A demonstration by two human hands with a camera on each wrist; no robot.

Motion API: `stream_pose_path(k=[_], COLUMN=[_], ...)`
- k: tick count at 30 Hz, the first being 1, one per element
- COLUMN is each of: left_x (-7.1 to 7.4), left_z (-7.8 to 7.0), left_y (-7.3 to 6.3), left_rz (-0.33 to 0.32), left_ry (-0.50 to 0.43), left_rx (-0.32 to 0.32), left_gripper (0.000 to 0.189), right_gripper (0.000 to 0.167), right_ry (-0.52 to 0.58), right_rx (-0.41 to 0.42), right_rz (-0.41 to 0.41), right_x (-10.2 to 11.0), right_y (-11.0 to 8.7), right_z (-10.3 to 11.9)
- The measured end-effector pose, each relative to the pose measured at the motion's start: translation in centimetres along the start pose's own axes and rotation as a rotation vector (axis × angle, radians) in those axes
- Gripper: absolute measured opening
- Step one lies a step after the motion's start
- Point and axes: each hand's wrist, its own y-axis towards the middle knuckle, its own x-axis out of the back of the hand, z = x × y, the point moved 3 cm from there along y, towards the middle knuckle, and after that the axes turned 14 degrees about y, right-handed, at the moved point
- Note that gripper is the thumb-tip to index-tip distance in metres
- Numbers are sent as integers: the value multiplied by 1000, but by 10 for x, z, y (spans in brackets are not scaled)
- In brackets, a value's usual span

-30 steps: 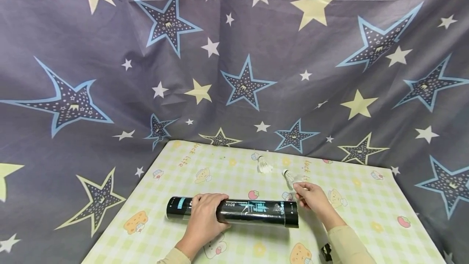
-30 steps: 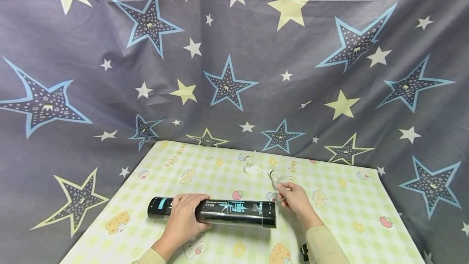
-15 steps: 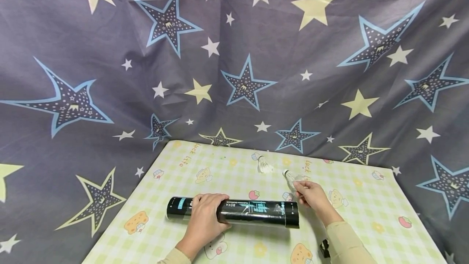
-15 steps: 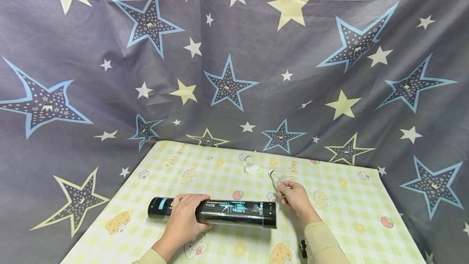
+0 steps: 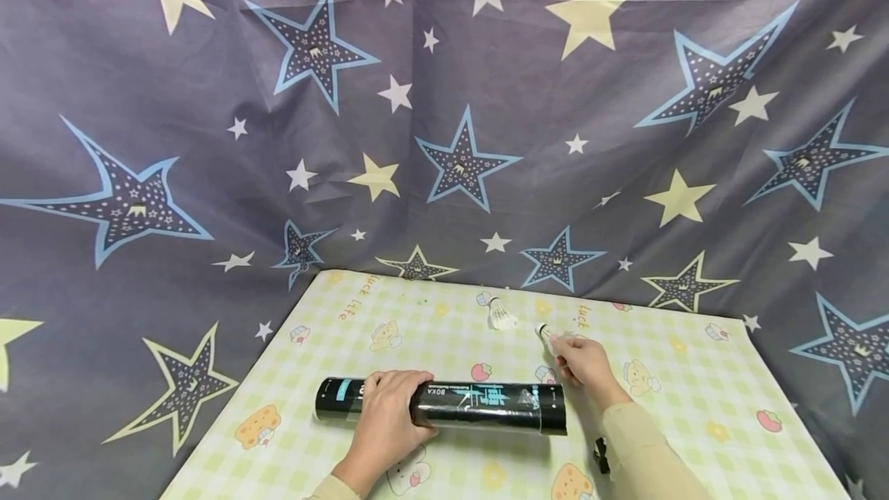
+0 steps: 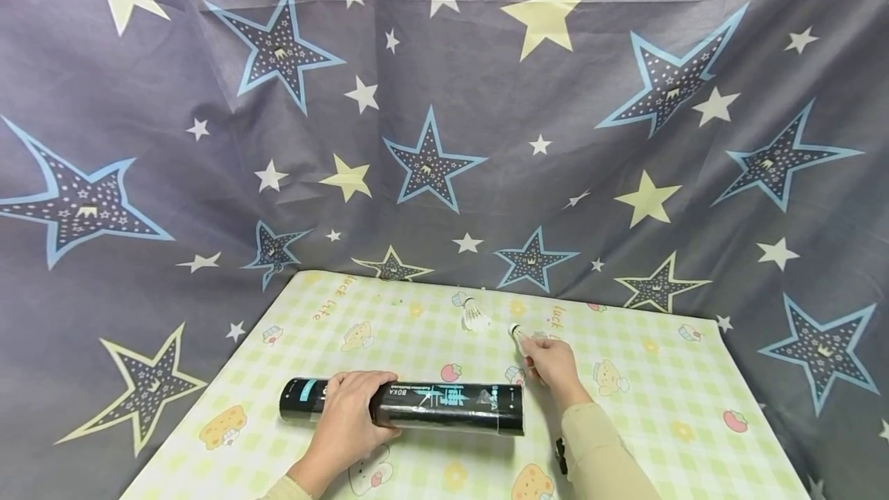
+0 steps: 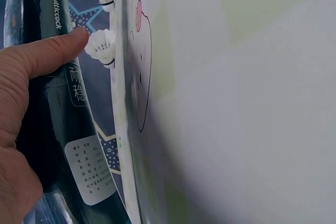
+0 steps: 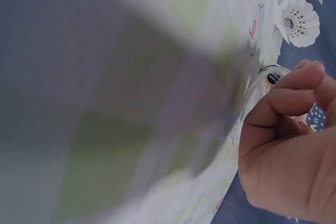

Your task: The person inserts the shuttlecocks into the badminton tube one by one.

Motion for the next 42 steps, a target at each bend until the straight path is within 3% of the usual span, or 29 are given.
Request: stream_pose_path(k=[6, 12, 21, 26, 32, 37, 42], left_x=[0, 1, -1, -3, -1, -1, -3], left_z=[0, -1, -2, -1, 1, -1, -5], left_y=[-1, 0, 1, 0, 0, 0, 2], left_rz=[-3, -9, -19, -23, -32, -24, -10], left_ry=[-4, -1, 2, 8, 30, 34, 31], left_rx=[4, 2, -2, -4, -3, -4, -10], left_gripper=[85, 85, 85, 84, 82, 82, 83], right_gripper=[35, 38, 52, 41, 31, 28, 29], right_ry=[11, 25, 38, 90, 85, -16, -36], right_rx=[13, 39, -12, -33, 57, 122, 170], right_rz=[-26, -56, -27, -9, 37, 72, 169], right_x=[-4, 14, 75, 95, 83, 58, 38], right_y=[3, -12, -73, -121, -162, -172, -173], right_z=[-1, -2, -5, 0, 5, 4, 2])
